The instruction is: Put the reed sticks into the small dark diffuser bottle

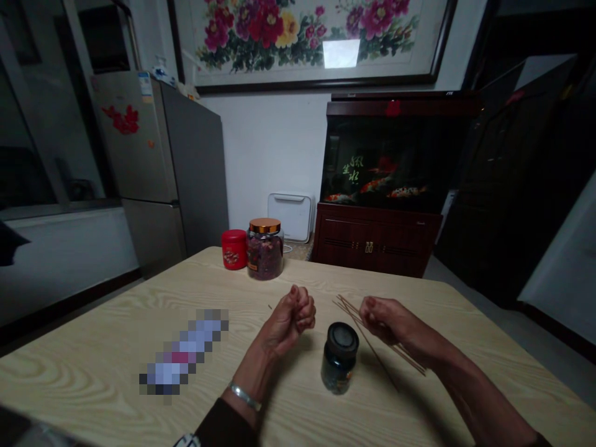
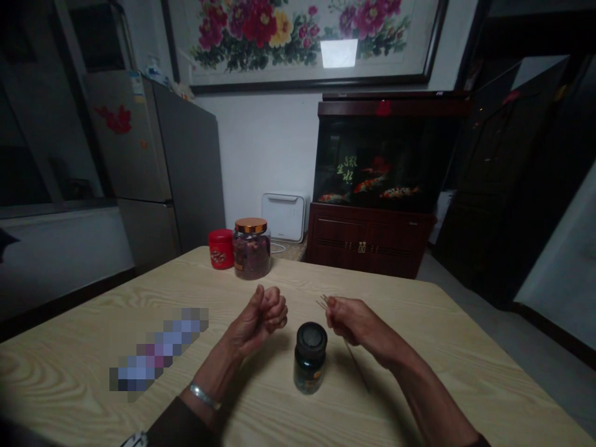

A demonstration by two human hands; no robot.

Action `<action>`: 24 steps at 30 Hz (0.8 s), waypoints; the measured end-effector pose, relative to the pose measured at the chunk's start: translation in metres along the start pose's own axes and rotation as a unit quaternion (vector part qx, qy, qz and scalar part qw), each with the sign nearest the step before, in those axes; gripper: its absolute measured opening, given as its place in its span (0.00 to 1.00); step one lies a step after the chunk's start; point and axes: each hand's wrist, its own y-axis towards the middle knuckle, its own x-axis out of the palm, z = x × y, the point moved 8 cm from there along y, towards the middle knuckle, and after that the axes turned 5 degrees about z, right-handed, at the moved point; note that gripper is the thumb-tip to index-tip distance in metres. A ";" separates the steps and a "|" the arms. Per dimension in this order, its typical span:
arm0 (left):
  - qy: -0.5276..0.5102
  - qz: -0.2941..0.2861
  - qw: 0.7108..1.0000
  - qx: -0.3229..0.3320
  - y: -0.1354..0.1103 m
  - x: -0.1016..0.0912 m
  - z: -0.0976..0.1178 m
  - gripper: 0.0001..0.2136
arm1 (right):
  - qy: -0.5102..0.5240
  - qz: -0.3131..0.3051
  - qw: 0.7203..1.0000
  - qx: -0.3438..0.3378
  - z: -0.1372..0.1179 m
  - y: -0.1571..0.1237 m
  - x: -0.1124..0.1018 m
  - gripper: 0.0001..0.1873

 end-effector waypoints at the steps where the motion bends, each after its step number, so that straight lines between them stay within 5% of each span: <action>1: 0.026 0.051 0.998 0.021 -0.003 -0.016 -0.006 0.24 | -0.084 0.029 0.996 -0.008 0.000 -0.001 -0.001 0.27; 4: 0.150 0.071 0.986 0.003 -0.013 -0.032 -0.035 0.23 | -0.292 0.076 0.952 -0.040 -0.008 -0.005 0.005 0.20; 9: 0.263 -0.002 0.964 -0.039 -0.022 -0.010 -0.068 0.40 | -0.439 0.029 0.898 -0.022 -0.012 -0.009 0.034 0.25; 13: 0.350 0.034 0.936 -0.008 -0.022 -0.005 -0.071 0.29 | -0.499 0.026 0.866 -0.005 -0.013 -0.004 0.044 0.19; 22: 0.377 0.058 0.924 0.017 -0.025 -0.008 -0.067 0.22 | -0.499 -0.041 0.865 -0.024 -0.011 0.005 0.049 0.20; 24: 0.384 0.059 0.921 0.029 -0.025 -0.008 -0.066 0.21 | -0.461 -0.092 0.882 -0.031 -0.010 0.001 0.049 0.30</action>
